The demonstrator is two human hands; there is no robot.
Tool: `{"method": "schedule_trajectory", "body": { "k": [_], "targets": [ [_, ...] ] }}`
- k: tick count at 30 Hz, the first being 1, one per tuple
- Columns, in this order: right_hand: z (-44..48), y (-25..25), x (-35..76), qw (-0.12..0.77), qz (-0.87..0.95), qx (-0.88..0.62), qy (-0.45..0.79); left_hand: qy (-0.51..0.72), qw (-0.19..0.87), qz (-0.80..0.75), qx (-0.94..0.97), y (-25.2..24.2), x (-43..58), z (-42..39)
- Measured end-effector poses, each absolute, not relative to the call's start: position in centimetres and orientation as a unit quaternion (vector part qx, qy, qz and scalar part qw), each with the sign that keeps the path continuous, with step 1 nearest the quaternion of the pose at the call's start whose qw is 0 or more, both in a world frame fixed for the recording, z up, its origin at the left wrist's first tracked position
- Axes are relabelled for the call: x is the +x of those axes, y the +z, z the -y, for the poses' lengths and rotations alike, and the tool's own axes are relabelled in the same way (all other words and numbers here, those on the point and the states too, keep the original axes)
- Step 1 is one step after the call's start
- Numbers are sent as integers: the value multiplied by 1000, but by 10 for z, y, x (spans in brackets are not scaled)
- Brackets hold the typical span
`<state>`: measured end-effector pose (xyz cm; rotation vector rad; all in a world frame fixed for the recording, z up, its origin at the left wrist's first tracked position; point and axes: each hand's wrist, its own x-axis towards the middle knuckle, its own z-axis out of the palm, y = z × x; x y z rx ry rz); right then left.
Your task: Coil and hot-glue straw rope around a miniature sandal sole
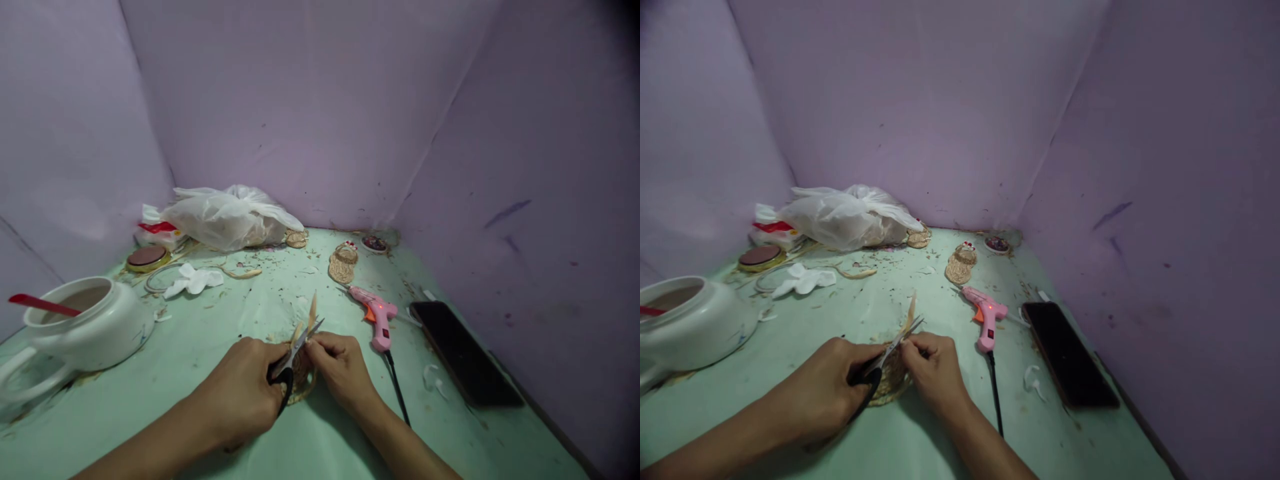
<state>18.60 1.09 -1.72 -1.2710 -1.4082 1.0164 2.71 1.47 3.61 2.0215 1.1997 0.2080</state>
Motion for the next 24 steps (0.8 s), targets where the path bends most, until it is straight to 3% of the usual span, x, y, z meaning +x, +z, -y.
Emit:
{"method": "schedule_trajectory", "body": {
  "k": [5,9,12,24],
  "targets": [
    [-12,-16,187,482,564,-510,435,110,412,-464,776,35,20,-25],
    [-14,-20,188,493,533,-507,465,142,243,-560,779,37,-4,-54],
    [-17,-25,189,505,499,-512,485,95,98,-644,753,32,-26,-74],
    [-14,-23,199,449,497,-585,457,-1,17,-695,719,23,-43,-83]
  ]
}}
